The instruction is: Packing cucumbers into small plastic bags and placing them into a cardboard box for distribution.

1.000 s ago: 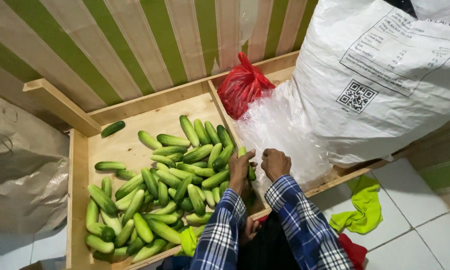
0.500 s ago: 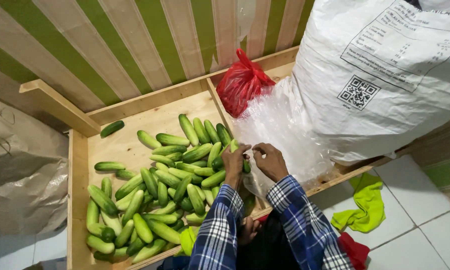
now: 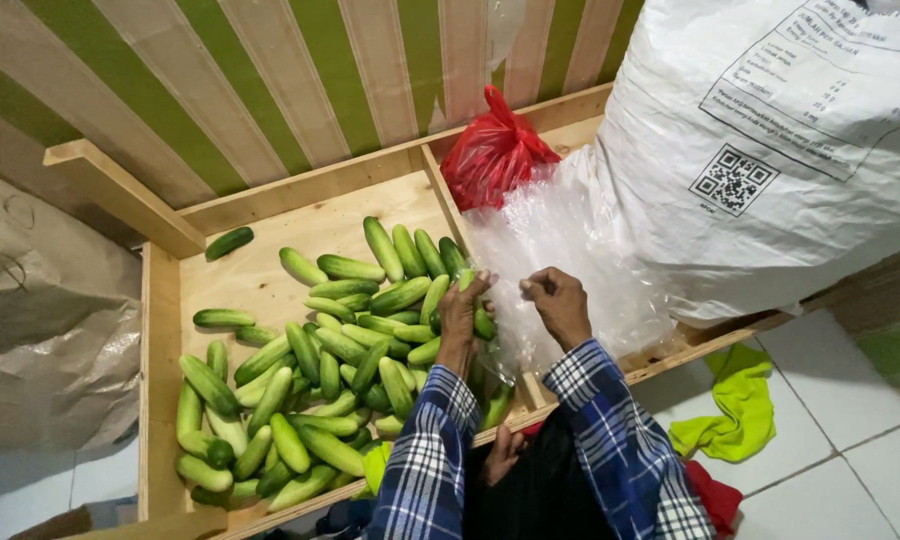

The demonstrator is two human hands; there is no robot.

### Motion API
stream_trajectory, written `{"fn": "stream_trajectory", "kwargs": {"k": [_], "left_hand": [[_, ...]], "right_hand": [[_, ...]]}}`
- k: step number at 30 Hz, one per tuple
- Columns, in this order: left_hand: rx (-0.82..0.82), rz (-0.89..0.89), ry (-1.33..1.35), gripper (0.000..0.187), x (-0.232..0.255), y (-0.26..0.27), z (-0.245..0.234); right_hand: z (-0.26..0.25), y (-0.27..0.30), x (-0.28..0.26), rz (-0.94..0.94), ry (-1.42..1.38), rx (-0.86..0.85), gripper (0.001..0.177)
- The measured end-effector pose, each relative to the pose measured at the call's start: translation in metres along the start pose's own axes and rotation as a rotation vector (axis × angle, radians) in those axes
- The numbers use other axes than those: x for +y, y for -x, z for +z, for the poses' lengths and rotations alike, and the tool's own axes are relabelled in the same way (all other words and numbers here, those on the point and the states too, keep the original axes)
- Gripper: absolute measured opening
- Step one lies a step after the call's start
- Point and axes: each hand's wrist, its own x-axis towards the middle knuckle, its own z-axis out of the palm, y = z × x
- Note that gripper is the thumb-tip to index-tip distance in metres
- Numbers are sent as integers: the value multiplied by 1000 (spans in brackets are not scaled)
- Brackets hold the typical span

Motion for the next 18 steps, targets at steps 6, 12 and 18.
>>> {"fn": "stream_trajectory", "kwargs": {"k": [6, 12, 18], "left_hand": [[-179, -9, -221, 35, -35, -15, -22], [-87, 31, -193, 31, -16, 2, -10], [-129, 56, -156, 29, -25, -12, -24]], "right_hand": [[-4, 10, -25, 87, -333, 73, 22], [-8, 16, -40, 58, -460, 159, 32], [-10, 30, -59, 30, -571, 63, 25]]}}
